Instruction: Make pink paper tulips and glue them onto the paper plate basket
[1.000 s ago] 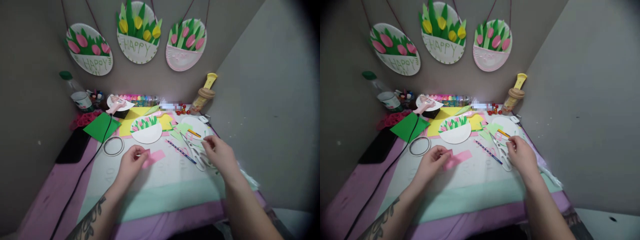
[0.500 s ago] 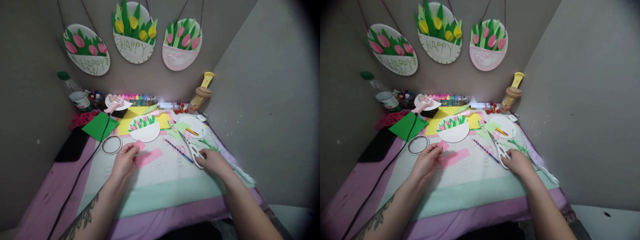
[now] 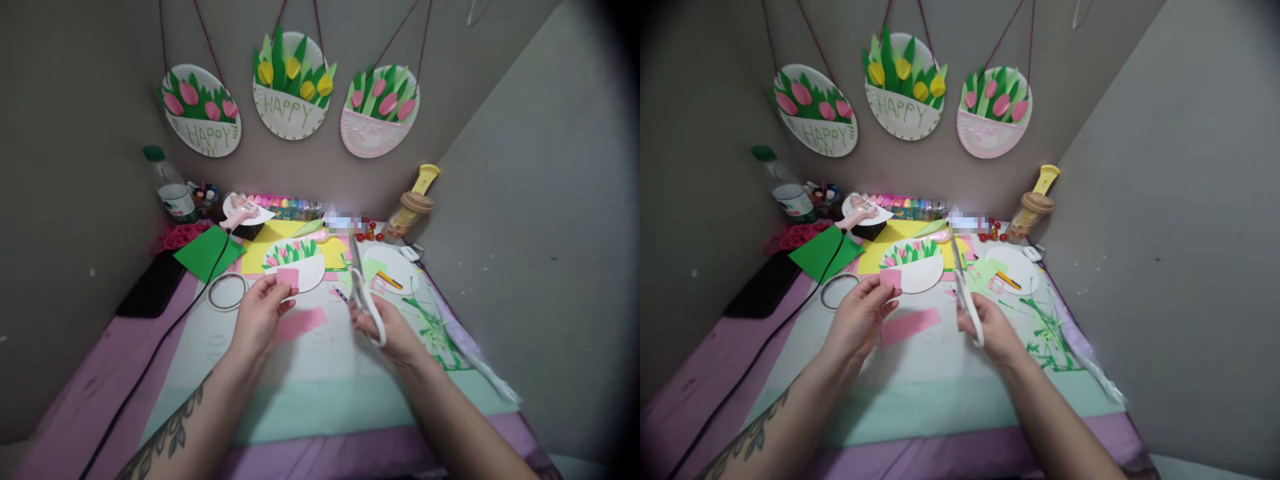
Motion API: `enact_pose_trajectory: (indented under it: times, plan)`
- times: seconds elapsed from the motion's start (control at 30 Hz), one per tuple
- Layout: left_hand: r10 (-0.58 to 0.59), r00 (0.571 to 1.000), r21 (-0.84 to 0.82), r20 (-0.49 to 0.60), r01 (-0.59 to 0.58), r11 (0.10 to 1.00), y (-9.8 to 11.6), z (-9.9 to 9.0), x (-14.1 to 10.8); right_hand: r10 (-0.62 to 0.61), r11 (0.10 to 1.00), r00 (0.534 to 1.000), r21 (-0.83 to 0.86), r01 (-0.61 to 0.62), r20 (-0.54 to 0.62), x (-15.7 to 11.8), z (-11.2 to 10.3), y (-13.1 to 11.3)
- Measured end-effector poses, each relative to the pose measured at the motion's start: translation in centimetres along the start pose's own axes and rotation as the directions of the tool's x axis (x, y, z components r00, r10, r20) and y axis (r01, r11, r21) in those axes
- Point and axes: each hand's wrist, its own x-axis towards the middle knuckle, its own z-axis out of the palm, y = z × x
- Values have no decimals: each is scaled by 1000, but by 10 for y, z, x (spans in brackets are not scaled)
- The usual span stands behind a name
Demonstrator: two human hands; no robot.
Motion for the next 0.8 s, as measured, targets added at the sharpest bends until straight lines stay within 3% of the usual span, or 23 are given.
enact_pose_trajectory:
  times: [0.1,0.17,0.23,0.53,0.8]
  plan:
    - [42,999,32,-11,-42,999,-2,2,-1,56,998,988,4,-57,145,12,36,11]
    - [44,998,56,-36,-42,998,-4,-1,-2,56,998,967,-40,-48,247,13,51,19]
    - [32,998,60,-58,-29,998,-6,-6,-3,60,995,959,-97,-34,278,9,59,26]
    - [32,997,161,-69,-21,987,-10,-13,-6,201,968,925,-208,-138,322,-2,63,27]
    - [-25,997,146,-70,35,989,-12,-10,-8,199,976,920,-158,-153,337,-2,64,31]
